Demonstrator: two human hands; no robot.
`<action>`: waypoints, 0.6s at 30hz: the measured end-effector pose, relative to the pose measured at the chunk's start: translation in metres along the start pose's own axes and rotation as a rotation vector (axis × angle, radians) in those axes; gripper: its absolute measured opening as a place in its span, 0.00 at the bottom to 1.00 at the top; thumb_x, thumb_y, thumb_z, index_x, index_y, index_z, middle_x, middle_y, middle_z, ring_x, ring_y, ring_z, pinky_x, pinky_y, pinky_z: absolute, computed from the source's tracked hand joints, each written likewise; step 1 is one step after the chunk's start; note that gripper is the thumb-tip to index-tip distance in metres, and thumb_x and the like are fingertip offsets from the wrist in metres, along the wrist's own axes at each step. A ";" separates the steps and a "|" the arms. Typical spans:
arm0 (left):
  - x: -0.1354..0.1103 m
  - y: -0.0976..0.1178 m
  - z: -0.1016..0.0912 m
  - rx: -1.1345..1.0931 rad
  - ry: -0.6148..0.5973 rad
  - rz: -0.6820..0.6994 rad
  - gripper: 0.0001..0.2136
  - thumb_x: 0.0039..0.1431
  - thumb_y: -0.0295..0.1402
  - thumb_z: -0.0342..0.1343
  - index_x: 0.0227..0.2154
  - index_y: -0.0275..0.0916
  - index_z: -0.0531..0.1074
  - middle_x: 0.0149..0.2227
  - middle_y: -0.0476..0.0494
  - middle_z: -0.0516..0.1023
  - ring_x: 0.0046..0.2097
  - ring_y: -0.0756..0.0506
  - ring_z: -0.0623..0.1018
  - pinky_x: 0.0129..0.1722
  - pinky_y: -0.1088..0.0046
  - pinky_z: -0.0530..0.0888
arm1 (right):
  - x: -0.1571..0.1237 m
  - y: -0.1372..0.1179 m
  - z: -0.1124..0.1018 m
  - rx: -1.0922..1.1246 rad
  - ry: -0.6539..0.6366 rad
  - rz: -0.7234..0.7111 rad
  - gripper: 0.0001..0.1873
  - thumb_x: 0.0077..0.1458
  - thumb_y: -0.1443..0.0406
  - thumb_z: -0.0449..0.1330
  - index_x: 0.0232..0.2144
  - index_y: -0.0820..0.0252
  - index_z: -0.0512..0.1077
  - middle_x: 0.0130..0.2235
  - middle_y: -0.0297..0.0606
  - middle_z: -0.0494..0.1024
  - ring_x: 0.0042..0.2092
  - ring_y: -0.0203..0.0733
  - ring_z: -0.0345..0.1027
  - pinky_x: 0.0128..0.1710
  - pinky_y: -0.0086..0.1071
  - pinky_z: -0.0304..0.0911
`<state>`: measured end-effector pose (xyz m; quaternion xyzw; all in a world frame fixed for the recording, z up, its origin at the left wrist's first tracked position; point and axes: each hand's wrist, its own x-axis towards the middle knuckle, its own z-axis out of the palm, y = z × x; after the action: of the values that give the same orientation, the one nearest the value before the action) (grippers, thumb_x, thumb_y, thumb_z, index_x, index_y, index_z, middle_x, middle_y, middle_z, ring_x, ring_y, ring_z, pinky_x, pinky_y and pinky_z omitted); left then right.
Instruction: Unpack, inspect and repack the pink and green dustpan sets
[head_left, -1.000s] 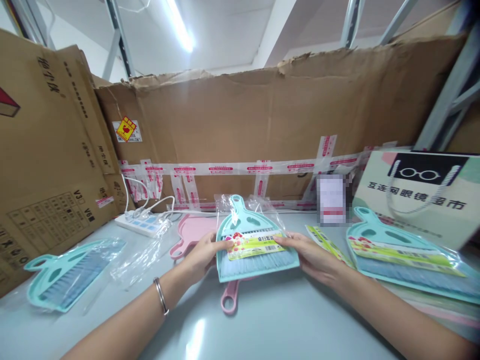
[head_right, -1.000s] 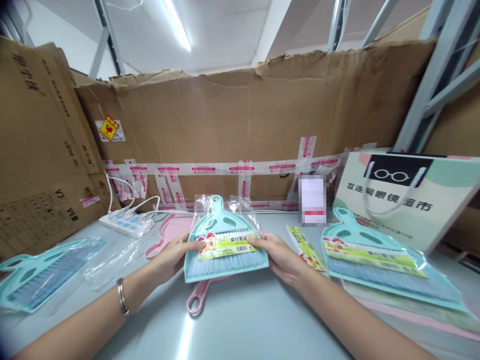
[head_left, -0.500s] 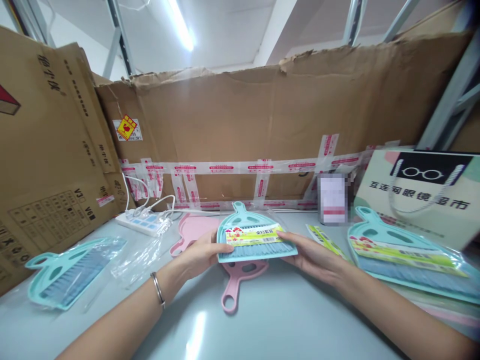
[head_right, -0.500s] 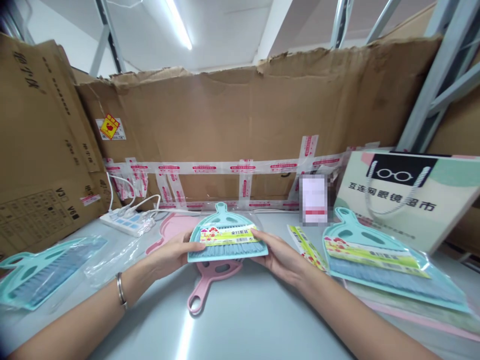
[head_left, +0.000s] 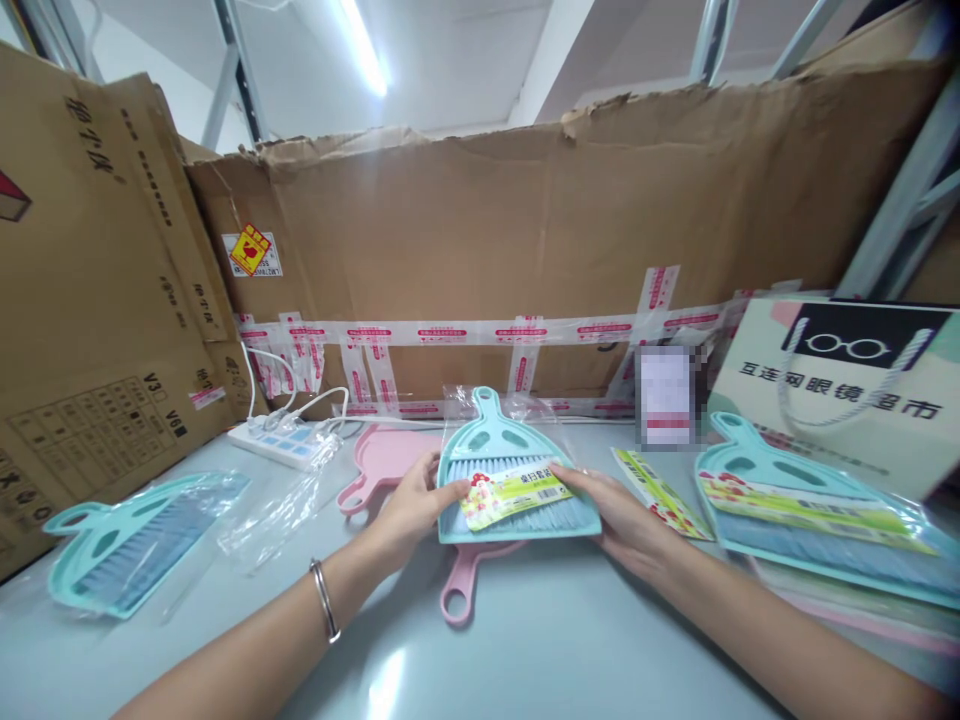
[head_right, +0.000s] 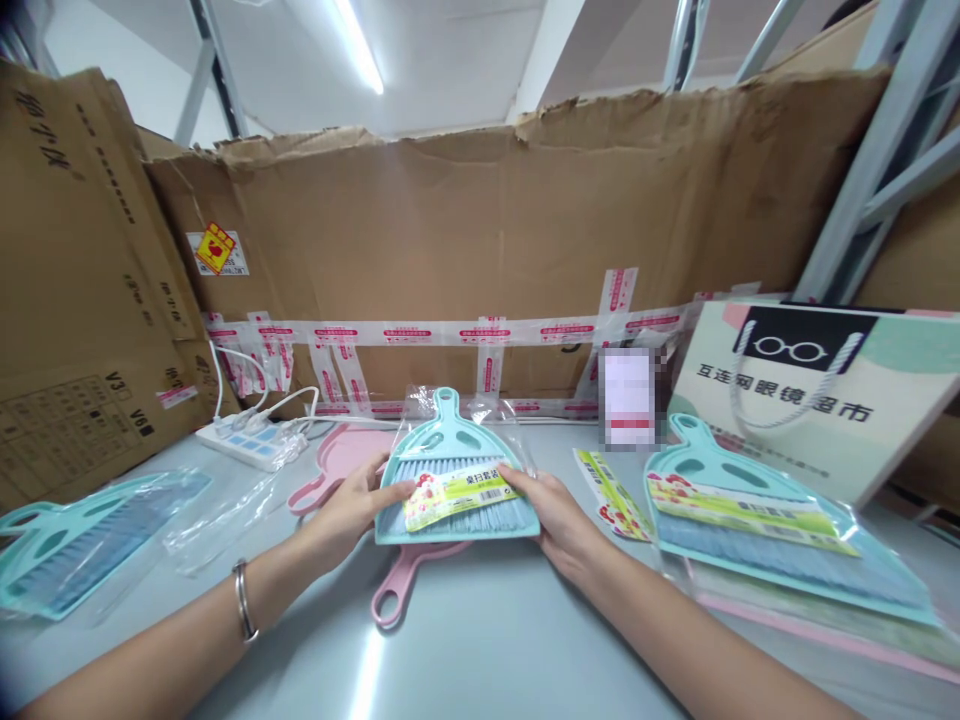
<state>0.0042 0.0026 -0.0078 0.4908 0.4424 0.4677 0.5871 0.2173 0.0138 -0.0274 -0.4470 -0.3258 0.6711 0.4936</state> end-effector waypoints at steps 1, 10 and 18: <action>0.000 -0.001 0.001 0.018 0.035 -0.004 0.22 0.44 0.33 0.63 0.43 0.36 0.66 0.47 0.35 0.73 0.46 0.39 0.75 0.42 0.65 0.73 | 0.000 0.001 0.001 0.000 0.016 -0.005 0.08 0.49 0.67 0.61 0.32 0.67 0.73 0.28 0.42 0.80 0.28 0.41 0.74 0.28 0.29 0.70; -0.006 0.009 -0.001 -0.052 -0.195 -0.124 0.26 0.43 0.32 0.64 0.48 0.37 0.65 0.50 0.35 0.71 0.47 0.40 0.75 0.40 0.68 0.73 | -0.001 -0.003 0.003 0.007 0.084 0.001 0.09 0.53 0.67 0.57 0.37 0.67 0.72 0.29 0.41 0.79 0.27 0.38 0.73 0.25 0.26 0.68; 0.003 0.007 -0.006 -0.054 -0.020 -0.062 0.23 0.41 0.29 0.65 0.43 0.32 0.69 0.43 0.35 0.76 0.41 0.43 0.77 0.37 0.71 0.74 | -0.014 -0.028 -0.011 -0.093 -0.457 -0.023 0.24 0.43 0.73 0.65 0.45 0.58 0.70 0.47 0.38 0.75 0.46 0.39 0.69 0.47 0.30 0.66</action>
<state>-0.0021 0.0070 -0.0020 0.4654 0.4386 0.4560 0.6189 0.2394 0.0092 -0.0035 -0.3019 -0.4650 0.7334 0.3934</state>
